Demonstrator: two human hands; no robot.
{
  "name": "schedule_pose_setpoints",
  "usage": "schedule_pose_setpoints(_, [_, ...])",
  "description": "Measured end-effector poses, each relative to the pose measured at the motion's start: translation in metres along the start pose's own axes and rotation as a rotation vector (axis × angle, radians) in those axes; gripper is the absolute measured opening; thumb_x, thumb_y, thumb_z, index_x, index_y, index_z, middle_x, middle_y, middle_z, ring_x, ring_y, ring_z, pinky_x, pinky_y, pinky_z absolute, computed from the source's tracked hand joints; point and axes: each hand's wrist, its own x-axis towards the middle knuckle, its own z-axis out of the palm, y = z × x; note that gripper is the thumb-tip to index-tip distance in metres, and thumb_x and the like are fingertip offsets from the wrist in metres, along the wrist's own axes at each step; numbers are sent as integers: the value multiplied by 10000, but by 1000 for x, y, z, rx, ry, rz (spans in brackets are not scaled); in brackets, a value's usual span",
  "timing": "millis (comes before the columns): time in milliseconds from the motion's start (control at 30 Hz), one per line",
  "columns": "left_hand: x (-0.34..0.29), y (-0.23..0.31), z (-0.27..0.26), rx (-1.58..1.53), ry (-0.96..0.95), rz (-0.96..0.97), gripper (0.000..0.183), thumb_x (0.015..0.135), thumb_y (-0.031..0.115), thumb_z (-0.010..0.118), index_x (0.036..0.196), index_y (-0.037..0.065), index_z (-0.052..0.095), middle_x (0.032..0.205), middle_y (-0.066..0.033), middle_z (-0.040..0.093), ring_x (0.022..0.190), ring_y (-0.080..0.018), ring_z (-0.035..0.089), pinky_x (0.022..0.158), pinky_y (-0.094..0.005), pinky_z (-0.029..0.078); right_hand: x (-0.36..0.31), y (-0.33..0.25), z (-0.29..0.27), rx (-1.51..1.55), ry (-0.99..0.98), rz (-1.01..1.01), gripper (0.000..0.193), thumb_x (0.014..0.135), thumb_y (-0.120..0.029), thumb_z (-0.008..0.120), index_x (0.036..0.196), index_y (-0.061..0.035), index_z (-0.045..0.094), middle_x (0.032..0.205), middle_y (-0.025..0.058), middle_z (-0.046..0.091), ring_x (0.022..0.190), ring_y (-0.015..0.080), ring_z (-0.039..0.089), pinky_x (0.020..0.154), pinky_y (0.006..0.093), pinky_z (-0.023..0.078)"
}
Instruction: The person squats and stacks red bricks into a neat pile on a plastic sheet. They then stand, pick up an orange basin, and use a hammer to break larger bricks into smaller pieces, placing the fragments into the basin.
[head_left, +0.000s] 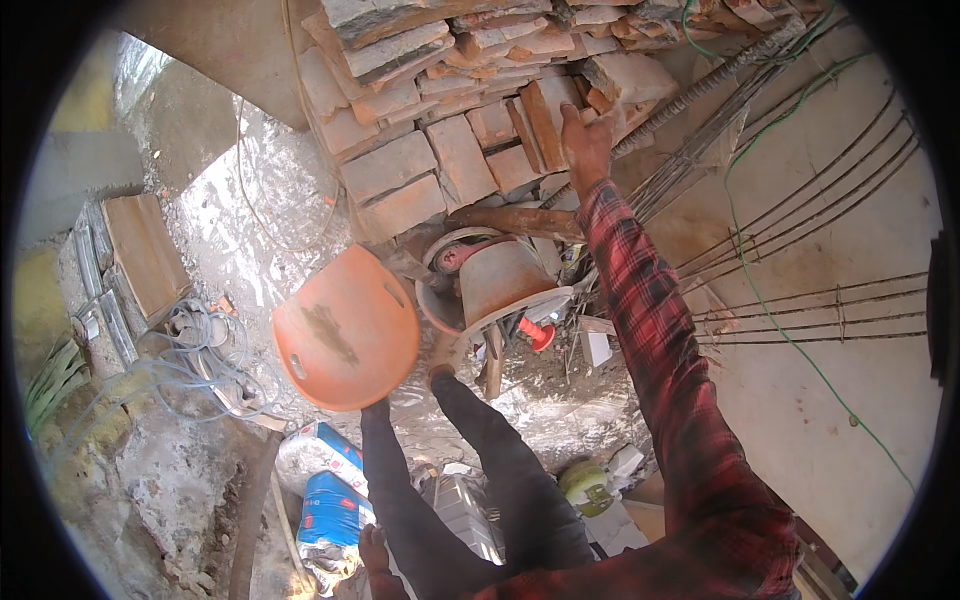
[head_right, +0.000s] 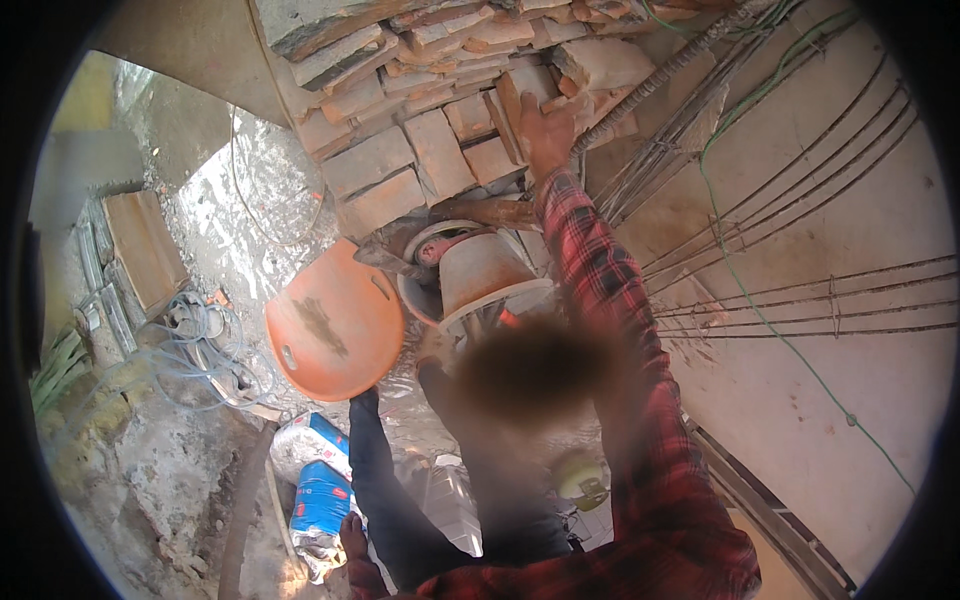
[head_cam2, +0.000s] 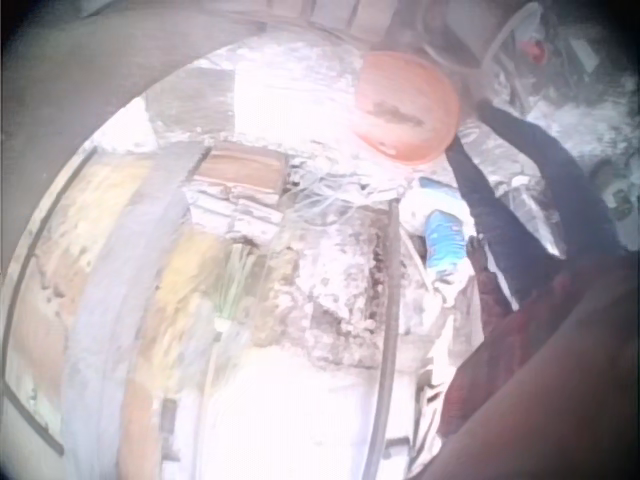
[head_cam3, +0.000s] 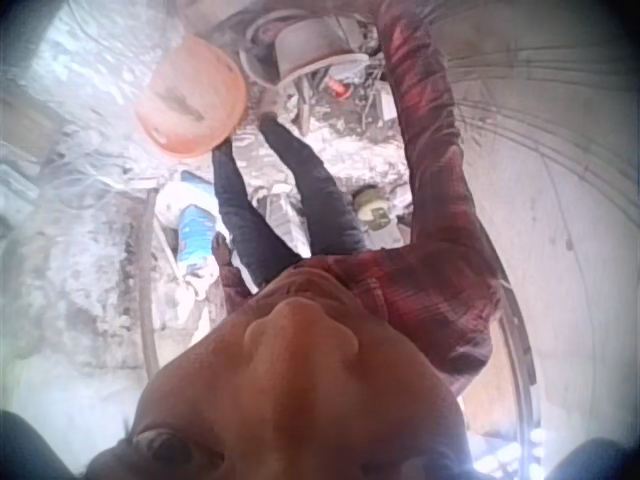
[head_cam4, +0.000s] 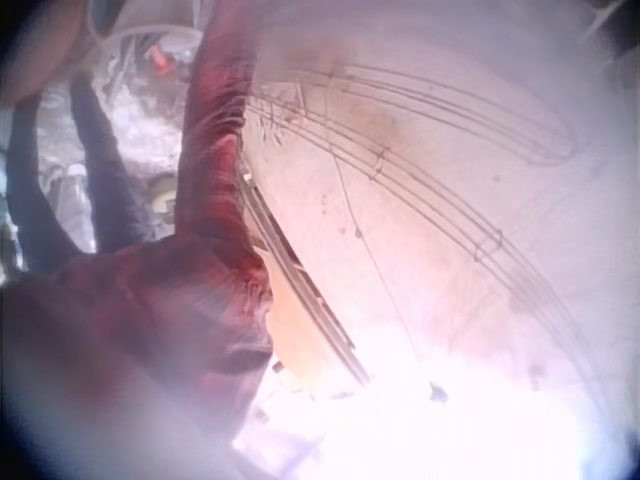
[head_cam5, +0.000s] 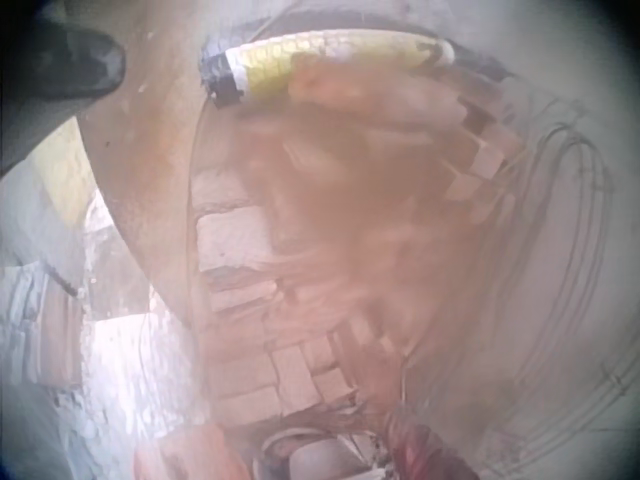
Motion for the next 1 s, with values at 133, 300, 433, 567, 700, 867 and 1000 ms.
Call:
schedule_pose_setpoints(133, [-50, 9, 17, 30, 5, 22, 403, 952, 193, 540, 1236, -80, 619, 1209, -218, 665, 1125, -360, 633, 1007, -417, 462, 61, -18, 13, 359, 32, 417, 629, 898, -357, 596, 1214, 182, 521, 1200, 262, 604, 1055, 352, 648, 888, 437, 510])
schedule_pose_setpoints(300, [-82, 59, 35, 201, -91, -38, 422, 942, 184, 543, 1266, -79, 607, 1249, -231, 655, 1166, -354, 625, 1014, -419, 464, 89, -16, 27, 1010, -53, 661, 446, 923, -339, 531, 1071, 77, 596, 1037, 174, 630, 888, 283, 629, 744, 437, 520])
schedule_pose_setpoints(433, [-75, 82, 45, 214, -123, -3, 456, 936, 246, 589, 1251, -82, 613, 1218, -260, 657, 1148, -363, 639, 998, -425, 482, 95, -9, 40, 1117, 24, 703, 425, 935, -340, 545, 1241, -48, 503, 1245, 83, 524, 1031, 276, 533, 842, 432, 483])
schedule_pose_setpoints(567, [-65, 80, 40, 166, -104, -154, 491, 954, 261, 595, 1305, -82, 582, 1292, -258, 628, 1227, -353, 604, 1050, -415, 455, 107, -4, 50, 1173, 0, 666, 444, 948, -412, 542, 1278, -116, 516, 1234, 52, 534, 1053, 239, 508, 917, 422, 447])
schedule_pose_setpoints(700, [-70, 85, 13, 124, -103, -104, 482, 956, 263, 598, 1312, -62, 585, 1329, -248, 610, 1265, -360, 574, 1089, -417, 422, 114, 3, 59, 1277, 164, 733, 423, 941, -434, 579, 1212, -110, 546, 1119, 50, 547, 959, 215, 528, 901, 405, 458])
schedule_pose_setpoints(867, [-76, 105, -26, 176, -28, 14, 415, 951, 202, 614, 1277, -56, 605, 1307, -221, 619, 1255, -343, 574, 1085, -415, 431, 113, 6, 37, 1437, 251, 832, 410, 933, -460, 624, 1130, -103, 584, 976, 49, 564, 842, 186, 553, 882, 385, 473])
schedule_pose_setpoints(1000, [-49, 119, -42, 241, 103, 76, 372, 941, 181, 626, 1232, -50, 623, 1240, -212, 638, 1190, -352, 603, 1046, -420, 460, 87, -13, -11, 1548, -21, 918, 455, 988, -345, 566, 1323, -52, 470, 1217, 165, 568, 965, 182, 571, 912, 370, 501])
